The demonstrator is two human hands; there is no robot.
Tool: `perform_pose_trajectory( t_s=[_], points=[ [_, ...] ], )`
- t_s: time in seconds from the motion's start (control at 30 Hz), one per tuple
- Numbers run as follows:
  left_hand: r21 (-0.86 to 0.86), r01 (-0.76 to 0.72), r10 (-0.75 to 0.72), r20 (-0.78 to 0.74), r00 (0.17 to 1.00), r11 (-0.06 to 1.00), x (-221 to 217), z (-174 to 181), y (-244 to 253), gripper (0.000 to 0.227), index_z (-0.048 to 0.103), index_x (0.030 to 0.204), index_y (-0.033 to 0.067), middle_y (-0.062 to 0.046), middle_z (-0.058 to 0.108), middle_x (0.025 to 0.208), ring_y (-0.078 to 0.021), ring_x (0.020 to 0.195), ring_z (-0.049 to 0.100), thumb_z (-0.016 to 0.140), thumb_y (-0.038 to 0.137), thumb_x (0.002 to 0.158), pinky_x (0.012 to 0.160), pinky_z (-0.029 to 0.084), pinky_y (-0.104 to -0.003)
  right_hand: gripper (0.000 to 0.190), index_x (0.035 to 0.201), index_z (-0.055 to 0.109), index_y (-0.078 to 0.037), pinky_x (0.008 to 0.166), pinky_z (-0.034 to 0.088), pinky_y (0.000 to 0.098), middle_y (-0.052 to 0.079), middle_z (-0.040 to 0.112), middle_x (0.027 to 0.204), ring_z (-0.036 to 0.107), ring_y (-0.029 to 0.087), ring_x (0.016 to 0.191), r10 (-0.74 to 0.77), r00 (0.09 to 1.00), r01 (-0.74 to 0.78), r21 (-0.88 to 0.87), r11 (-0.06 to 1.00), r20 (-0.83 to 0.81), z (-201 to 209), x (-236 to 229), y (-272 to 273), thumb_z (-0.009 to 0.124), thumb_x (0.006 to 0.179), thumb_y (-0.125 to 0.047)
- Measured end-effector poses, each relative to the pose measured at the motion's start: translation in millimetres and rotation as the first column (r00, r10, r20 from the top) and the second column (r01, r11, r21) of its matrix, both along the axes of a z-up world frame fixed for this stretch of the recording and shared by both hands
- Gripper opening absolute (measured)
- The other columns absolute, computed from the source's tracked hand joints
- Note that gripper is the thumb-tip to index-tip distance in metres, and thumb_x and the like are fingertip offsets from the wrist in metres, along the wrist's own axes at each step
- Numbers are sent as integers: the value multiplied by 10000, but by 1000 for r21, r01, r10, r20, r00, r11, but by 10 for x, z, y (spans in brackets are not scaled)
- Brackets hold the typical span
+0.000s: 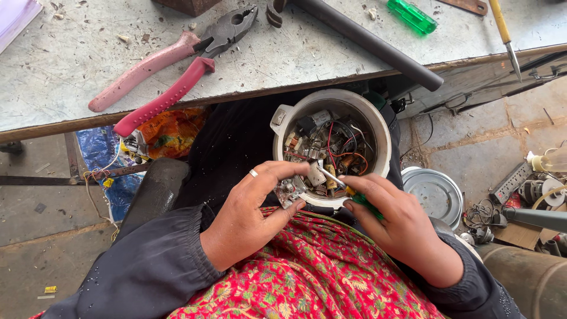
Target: The person uses pliers and a screwdriver to disassemble a small electronic component over a white bowl. They remove parts from the component and place them into the bowl, then use a hammer to strike the component on the table before continuing to separate pieces by hand.
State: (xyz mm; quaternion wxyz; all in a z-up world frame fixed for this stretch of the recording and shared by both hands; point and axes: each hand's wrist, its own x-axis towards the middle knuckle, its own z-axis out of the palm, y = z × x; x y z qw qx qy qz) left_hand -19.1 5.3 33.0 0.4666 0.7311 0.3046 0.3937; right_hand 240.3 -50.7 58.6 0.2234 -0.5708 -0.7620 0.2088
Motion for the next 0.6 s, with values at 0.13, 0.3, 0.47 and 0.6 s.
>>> perform_pose_trajectory(
  t_s=[0.13, 0.3, 0.47, 0.6],
  points=[
    [27, -36, 36, 12, 999, 999, 12, 0, -5, 439, 675, 1303, 100, -119, 612, 1266, -242, 1207, 622, 782, 64, 879, 1035, 518, -342, 349, 1224, 666, -74, 659, 531, 421, 120, 673, 983, 682, 336, 820, -48, 978, 35, 67, 997, 203, -121, -24, 58, 697, 886, -155],
    [187, -90, 95, -22, 995, 978, -24, 76, 73, 497, 662, 1310, 75, -115, 642, 1238, -272, 1217, 590, 794, 56, 831, 1069, 452, -372, 377, 1187, 671, -46, 830, 504, 432, 112, 677, 1042, 643, 321, 985, 1, 937, -75, 198, 977, 350, -308, -49, 207, 715, 841, -191],
    [283, -167, 161, 44, 986, 944, -125, 273, 275, 351, 649, 1189, 64, -93, 675, 1219, -240, 1206, 632, 756, 5, 860, 1047, 502, -361, 340, 1137, 714, -85, 902, 443, 442, 75, 700, 1084, 630, 296, 1052, -23, 954, -56, 256, 965, 298, -170, -57, 263, 744, 843, -253],
    [347, -249, 225, 110, 968, 904, -260, 476, 559, 268, 618, 1122, 79, -93, 666, 1252, -221, 1166, 663, 736, -16, 902, 1017, 536, -345, 309, 1153, 722, -103, 984, 434, 434, 69, 688, 1131, 619, 284, 1106, -93, 971, -2, 393, 920, 221, 104, -11, 380, 741, 873, -235]
  ],
)
